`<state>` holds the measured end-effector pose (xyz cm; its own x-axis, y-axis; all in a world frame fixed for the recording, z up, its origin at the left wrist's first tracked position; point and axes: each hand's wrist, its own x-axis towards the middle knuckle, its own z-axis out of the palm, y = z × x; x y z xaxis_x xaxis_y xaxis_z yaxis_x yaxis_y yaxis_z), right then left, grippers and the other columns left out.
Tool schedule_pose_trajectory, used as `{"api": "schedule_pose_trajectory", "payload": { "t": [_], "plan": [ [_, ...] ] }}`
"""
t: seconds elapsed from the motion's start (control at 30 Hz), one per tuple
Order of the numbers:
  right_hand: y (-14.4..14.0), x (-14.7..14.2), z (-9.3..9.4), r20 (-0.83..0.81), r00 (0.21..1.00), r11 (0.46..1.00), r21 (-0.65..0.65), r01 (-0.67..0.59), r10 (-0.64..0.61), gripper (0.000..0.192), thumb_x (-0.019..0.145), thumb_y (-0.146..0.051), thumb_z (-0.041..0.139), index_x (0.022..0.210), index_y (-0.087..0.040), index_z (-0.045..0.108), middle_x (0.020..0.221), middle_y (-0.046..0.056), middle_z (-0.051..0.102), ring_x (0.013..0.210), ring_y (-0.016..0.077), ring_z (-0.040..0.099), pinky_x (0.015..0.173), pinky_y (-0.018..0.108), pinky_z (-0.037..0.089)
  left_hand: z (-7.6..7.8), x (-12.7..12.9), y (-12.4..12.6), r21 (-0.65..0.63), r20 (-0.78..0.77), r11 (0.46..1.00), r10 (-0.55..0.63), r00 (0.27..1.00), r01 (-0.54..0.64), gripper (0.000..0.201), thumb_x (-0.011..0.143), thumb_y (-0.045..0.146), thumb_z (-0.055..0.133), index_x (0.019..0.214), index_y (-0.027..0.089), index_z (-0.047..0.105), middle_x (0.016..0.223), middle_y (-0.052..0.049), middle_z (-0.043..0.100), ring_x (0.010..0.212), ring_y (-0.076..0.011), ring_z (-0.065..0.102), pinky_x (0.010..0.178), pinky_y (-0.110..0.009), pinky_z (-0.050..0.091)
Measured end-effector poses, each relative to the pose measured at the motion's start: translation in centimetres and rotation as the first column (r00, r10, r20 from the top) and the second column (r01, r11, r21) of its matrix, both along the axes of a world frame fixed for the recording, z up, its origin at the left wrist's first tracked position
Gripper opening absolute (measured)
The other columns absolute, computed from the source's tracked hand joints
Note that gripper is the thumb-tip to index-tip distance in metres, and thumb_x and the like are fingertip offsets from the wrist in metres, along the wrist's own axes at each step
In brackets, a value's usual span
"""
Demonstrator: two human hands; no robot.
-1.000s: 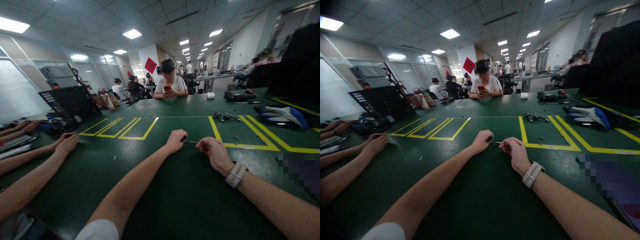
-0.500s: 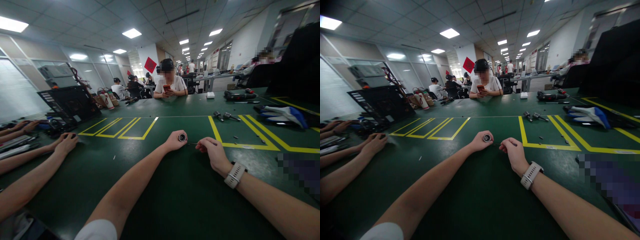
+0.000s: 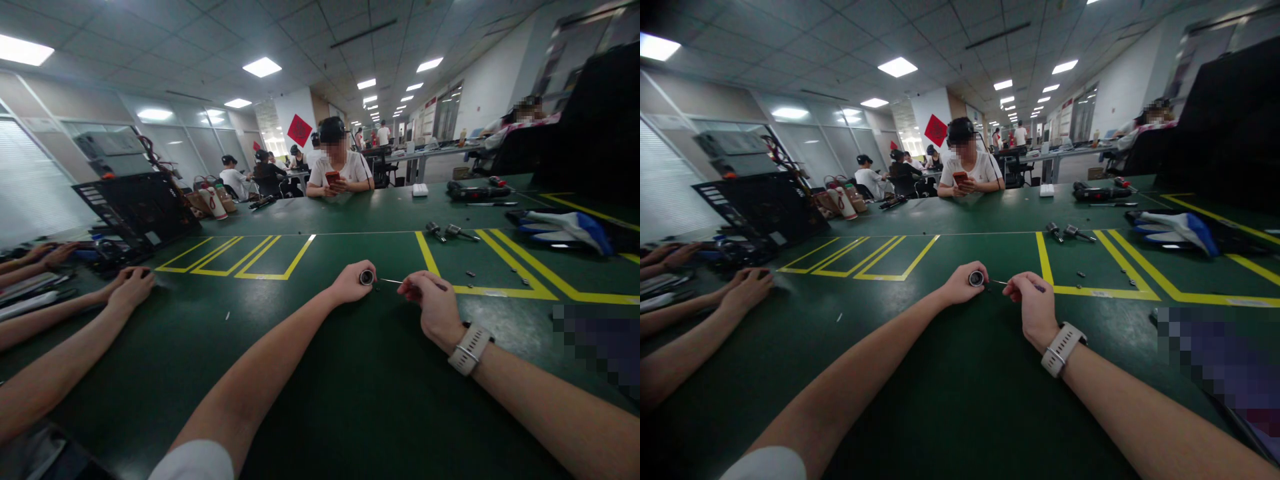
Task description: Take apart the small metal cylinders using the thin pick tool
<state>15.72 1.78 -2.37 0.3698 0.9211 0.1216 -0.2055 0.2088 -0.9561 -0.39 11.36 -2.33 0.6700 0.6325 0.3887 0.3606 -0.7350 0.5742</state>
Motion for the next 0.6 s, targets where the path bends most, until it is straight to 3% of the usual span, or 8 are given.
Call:
{"api": "schedule_pose_trajectory", "payload": {
  "t": [0.13,0.23,0.43,0.6],
  "plan": [
    [-0.2,-0.07,0.14,-0.003,1.0,0.998,0.065,-0.026,0.026,0.016,0.07,-0.024,0.055,0.054,-0.021,0.058,0.054,0.0,0.058,0.055,0.0143,0.05,0.054,0.028,0.039,-0.25,-0.04,0.34,0.039,0.07,0.991,0.126,0.99,-0.129,0.021,0.066,0.008,0.055,0.084,0.016,0.047,0.082,0.0,0.053,0.075,-0.0132,0.052,0.069,-0.027,0.044],
    [-0.51,-0.22,0.33,0.038,0.996,0.992,0.087,-0.089,0.086,0.016,0.072,-0.026,0.056,0.058,-0.02,0.06,0.059,0.001,0.06,0.059,0.0153,0.053,0.057,0.029,0.041,-0.33,-0.08,0.42,0.071,0.067,0.985,0.154,0.986,-0.159,0.018,0.068,0.01,0.054,0.084,0.016,0.047,0.083,-0.001,0.052,0.075,-0.0137,0.051,0.068,-0.027,0.043],
    [-0.73,-0.52,0.29,0.198,0.964,0.979,0.067,-0.192,0.175,0.013,0.076,-0.032,0.059,0.078,-0.02,0.063,0.074,0.002,0.064,0.073,0.0182,0.058,0.068,0.032,0.044,-0.23,0.1,0.35,0.17,-0.009,0.979,0.117,0.993,-0.114,0.012,0.069,0.007,0.05,0.078,0.016,0.051,0.078,-0.001,0.053,0.074,-0.0141,0.05,0.069,-0.027,0.042],
    [-0.98,-0.54,0.43,0.385,0.905,0.975,0.053,-0.217,0.18,0.013,0.077,-0.034,0.06,0.077,-0.022,0.065,0.078,0.002,0.063,0.075,0.019,0.055,0.069,0.033,0.042,0.02,0.07,0.22,0.278,-0.108,0.959,0.093,0.99,-0.06,0.013,0.069,0.004,0.05,0.073,0.015,0.055,0.076,-0.002,0.056,0.076,-0.0154,0.052,0.07,-0.028,0.04]
  ]
}}
